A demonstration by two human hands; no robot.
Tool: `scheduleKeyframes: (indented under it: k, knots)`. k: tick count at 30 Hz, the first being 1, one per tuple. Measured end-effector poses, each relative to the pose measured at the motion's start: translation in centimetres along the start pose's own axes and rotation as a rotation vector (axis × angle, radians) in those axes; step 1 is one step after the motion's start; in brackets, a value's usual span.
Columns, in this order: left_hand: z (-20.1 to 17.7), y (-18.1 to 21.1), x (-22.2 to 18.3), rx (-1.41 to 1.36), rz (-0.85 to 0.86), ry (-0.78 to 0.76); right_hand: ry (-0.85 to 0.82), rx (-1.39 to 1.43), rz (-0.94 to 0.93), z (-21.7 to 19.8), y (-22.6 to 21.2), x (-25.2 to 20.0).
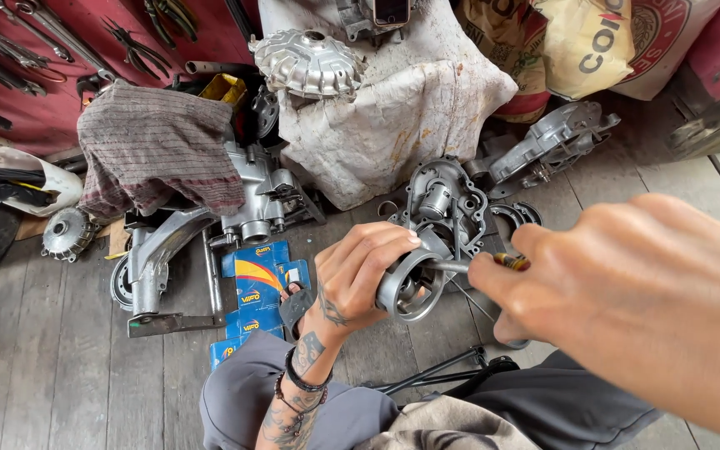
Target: Repairing a motorcycle engine component by inspecting and adjusting internal parts with a screwdriver.
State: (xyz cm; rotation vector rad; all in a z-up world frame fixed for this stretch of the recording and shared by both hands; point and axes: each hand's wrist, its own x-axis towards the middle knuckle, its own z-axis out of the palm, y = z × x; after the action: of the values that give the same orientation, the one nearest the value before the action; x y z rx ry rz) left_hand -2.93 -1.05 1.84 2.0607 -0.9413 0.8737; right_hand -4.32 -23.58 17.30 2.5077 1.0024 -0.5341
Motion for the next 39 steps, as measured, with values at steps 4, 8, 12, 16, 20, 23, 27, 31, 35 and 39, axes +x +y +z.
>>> scheduleKeyframes:
  k: [4,8,12,16,20,23,27,31,35,39]
  knots:
    - [0.6,-0.2,-0.3,0.000,0.007,-0.003,-0.107,0.062,0.100,-0.1,1.1,0.8]
    - [0.9,-0.4,-0.5,0.032,-0.003,-0.004,-0.156,0.114,0.139,-0.4,1.2,1.0]
    - [1.0,-0.4,-0.2,0.021,0.013,0.045,0.020,0.263,0.080,2.4,2.1,1.4]
    - [1.4,-1.9,-0.9,0.050,0.053,0.063,0.068,0.263,0.176,3.6,1.3,1.5]
    - [2.4,-4.3,-1.7,-0.037,-0.101,0.205,0.313,0.288,0.150,4.7,1.6,1.4]
    - [3.8,-8.0,-3.3,-0.492,-0.543,0.367,0.452,0.317,0.276,4.9,2.4,1.0]
    - [5.3,-16.2,-8.8,-1.466,-1.371,0.686,0.549,0.487,0.339,6.8,3.1,2.2]
    - [6.3,-17.2,-10.2,-1.925,-1.581,0.880,0.614,1.208,0.178,13.1,4.7,7.0]
    - [6.1,-17.0,-9.3,-1.917,-1.674,0.820,0.616,1.911,-0.114,19.2,6.0,13.1]
    - [5.8,-16.8,-8.2,-1.831,-1.739,0.901,0.741,2.068,-0.281,22.3,5.1,18.3]
